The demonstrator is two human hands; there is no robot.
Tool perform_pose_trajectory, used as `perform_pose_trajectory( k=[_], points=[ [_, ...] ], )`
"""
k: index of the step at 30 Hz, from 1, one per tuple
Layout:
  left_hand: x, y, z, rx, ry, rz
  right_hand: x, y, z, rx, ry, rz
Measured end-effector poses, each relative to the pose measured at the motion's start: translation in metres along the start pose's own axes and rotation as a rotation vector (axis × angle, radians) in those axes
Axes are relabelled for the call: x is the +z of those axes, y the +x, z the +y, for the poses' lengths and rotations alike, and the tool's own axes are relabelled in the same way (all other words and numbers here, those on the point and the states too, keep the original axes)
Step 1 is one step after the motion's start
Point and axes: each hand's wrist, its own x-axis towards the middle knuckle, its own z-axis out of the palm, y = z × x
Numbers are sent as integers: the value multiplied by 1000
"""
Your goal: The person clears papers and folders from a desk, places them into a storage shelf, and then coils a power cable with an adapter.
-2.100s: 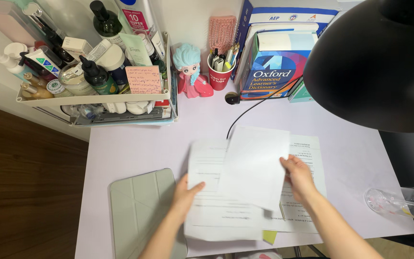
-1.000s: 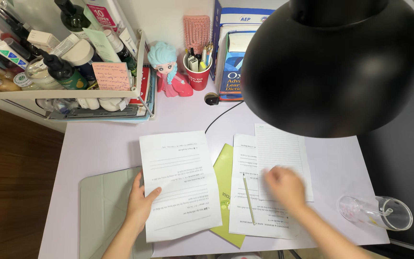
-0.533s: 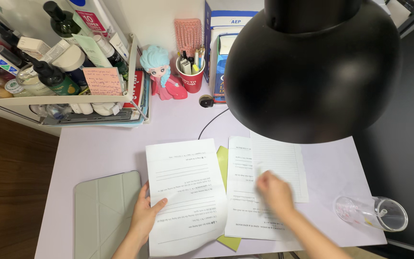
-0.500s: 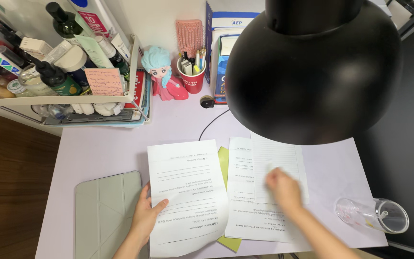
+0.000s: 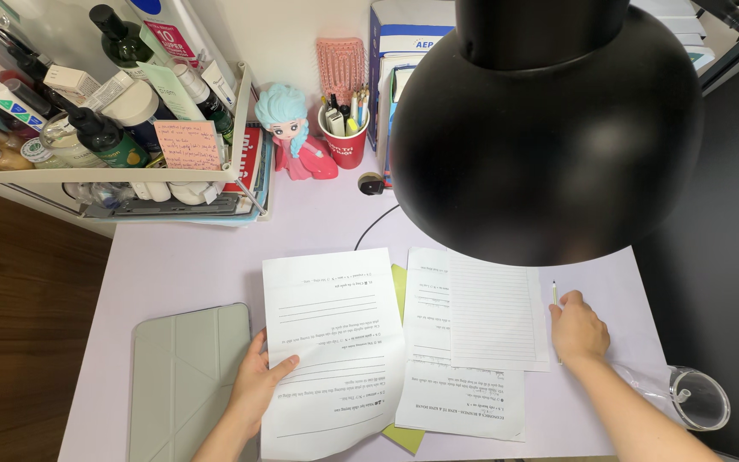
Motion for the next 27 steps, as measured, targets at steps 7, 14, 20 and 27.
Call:
perform_pose_trajectory(
  k=[7, 14, 20, 27],
  points=[
    [-15, 4, -4, 22, -128, -37, -3, -86, -65, -600, 365, 143],
    [-45, 12, -21, 12, -189, 11, 26, -195, -164, -633, 248, -239],
    [-67, 3, -8, 1, -191, 23, 4, -217, -204, -653, 159, -606],
    [-85, 6, -13, 26, -197, 37, 27, -224, -210, -892, 303, -541]
  ],
)
